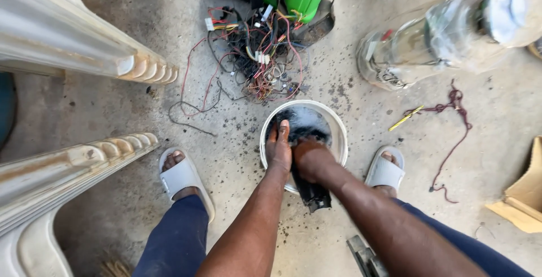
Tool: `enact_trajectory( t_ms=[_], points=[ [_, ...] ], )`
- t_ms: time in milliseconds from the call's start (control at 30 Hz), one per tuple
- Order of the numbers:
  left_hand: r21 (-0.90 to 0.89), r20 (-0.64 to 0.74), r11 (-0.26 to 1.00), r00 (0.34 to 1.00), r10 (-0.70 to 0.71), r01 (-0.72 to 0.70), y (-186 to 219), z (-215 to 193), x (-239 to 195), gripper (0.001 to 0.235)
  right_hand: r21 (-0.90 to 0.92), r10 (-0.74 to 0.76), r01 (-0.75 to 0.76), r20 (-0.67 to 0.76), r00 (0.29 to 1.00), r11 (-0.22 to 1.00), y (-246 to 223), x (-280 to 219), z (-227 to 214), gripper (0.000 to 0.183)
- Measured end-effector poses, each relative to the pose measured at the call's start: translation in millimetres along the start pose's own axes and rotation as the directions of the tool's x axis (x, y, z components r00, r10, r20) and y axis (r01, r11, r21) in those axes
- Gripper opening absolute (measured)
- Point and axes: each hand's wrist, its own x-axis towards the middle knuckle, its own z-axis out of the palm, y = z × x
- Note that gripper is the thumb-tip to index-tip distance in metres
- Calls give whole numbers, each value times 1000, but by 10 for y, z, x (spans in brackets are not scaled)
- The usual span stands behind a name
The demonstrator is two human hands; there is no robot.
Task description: The person cleans a black plastic car component with a cloth and a bucket of water, scrubbing and rinsing the surface.
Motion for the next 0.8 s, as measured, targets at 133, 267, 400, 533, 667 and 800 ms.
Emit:
enact_trajectory(
  t_ms=[133,267,400,533,667,800],
  points=[
    [0,-30,1000,999,-18,18,18,-44,-152,87,242,64,-47,-63,996,969,-19,-573,129,34],
    [-17,9,999,999,38,-38,-91,-61,-8,88,434,166,7,-360,918,901,-101,-805,492,54],
    [-101,101,992,991,89,-79,-526,61,500,88,48,2,92,-894,448,995,-158,-130,1327,42],
    [-299,44,954,999,20,-6,-74,-30,146,89,261,94,197,-795,599,945,-353,-804,966,43],
    [-251,105,954,975,196,-165,-187,-179,-100,89,662,353,282,-655,668,695,-357,-749,803,40],
    [-220,141,975,987,75,-43,284,-112,-503,98,726,504,327,-667,549,604,-432,-106,334,34]
  ],
)
